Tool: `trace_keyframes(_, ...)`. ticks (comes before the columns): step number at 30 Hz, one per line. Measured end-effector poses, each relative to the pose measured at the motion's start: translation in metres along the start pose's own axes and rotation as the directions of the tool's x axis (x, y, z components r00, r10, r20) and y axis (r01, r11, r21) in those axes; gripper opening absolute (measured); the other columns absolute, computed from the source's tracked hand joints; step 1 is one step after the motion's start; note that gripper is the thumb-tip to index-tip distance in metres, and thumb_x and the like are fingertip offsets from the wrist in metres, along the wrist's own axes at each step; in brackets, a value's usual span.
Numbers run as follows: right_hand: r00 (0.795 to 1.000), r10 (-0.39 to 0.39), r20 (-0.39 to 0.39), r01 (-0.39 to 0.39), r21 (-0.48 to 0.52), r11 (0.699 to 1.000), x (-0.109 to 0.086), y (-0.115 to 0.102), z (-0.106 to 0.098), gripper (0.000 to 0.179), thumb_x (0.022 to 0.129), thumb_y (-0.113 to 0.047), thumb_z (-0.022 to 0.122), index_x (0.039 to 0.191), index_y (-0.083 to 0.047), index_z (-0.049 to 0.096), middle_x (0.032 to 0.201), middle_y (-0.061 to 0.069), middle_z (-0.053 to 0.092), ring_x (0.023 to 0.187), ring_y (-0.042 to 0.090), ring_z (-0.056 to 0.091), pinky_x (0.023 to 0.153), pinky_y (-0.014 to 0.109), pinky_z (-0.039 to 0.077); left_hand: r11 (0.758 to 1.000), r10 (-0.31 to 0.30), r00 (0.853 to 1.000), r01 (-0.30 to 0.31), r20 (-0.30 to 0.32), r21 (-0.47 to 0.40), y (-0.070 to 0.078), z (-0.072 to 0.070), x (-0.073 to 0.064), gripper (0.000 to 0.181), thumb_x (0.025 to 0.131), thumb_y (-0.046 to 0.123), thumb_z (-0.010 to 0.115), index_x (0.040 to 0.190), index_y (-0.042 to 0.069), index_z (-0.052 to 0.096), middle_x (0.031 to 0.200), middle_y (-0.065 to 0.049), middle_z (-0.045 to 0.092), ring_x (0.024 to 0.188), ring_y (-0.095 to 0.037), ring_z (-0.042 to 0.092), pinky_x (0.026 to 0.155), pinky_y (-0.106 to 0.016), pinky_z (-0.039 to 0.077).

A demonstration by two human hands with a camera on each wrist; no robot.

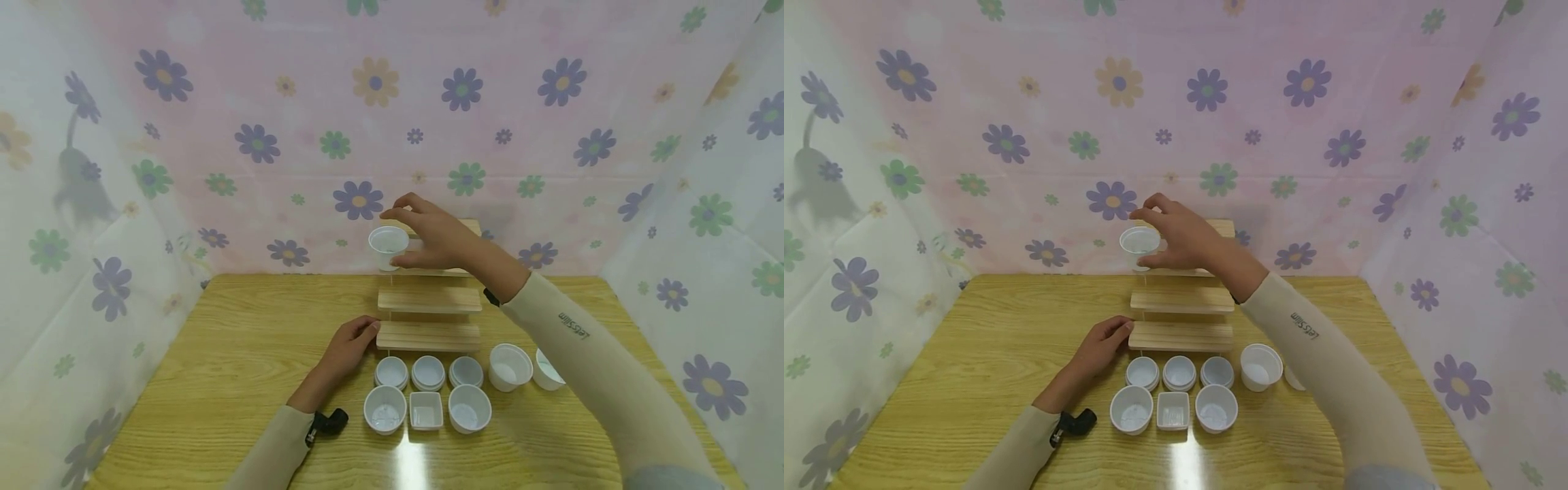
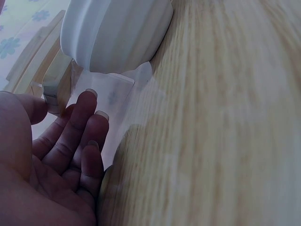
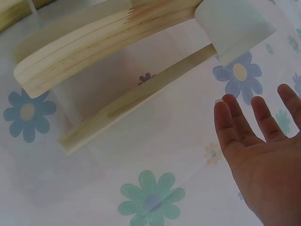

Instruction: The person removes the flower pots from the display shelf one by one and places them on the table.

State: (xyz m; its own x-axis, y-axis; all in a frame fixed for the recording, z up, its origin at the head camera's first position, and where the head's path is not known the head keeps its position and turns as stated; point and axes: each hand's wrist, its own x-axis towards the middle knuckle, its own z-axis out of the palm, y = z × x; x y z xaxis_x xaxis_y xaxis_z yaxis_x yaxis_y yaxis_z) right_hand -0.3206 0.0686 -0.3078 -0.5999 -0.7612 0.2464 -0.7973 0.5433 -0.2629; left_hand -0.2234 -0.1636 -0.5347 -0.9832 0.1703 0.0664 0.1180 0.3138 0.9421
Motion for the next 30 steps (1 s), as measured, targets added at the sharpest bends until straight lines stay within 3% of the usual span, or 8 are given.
trace_keyframes(9,0.997,0.047,0.066,-0.043,-0.06,0.997,0.016,-0.003,0.011,0.078,0.092,-0.046,0.083,0.158,-0.021,0.05,0.154,0.01,0.043,0.138,0.031,0.049,0.114,0.048,0.044,1.0,0.001,1.0,-0.001,-0.007,-0.006,0.002,-0.001,0.0,0.028,0.113,0.03,0.055,0.126,0.012,0.074,0.089,-0.002,0.07,0.085,-0.022,0.066,0.085,-0.035,0.05)
trace_keyframes(18,0.99,0.078,0.119,-0.059,-0.155,0.986,0.029,-0.003,0.023,0.077,0.096,-0.051,0.077,0.16,-0.022,0.047,0.15,0.01,0.044,0.129,0.031,0.053,0.106,0.047,0.049,1.0,-0.001,1.0,0.001,0.003,-0.005,0.001,0.0,0.0,0.03,0.114,0.031,0.054,0.129,0.012,0.072,0.087,-0.003,0.068,0.083,-0.021,0.067,0.087,-0.038,0.051)
trace_keyframes(30,0.978,0.134,0.161,-0.099,-0.21,0.973,0.038,-0.004,0.031,0.077,0.098,-0.055,0.072,0.163,-0.025,0.044,0.15,0.012,0.043,0.127,0.031,0.051,0.101,0.047,0.051,1.0,0.014,1.0,-0.014,0.01,-0.012,-0.003,-0.001,0.002,0.031,0.114,0.033,0.054,0.13,0.012,0.072,0.087,-0.004,0.069,0.082,-0.02,0.067,0.088,-0.039,0.051)
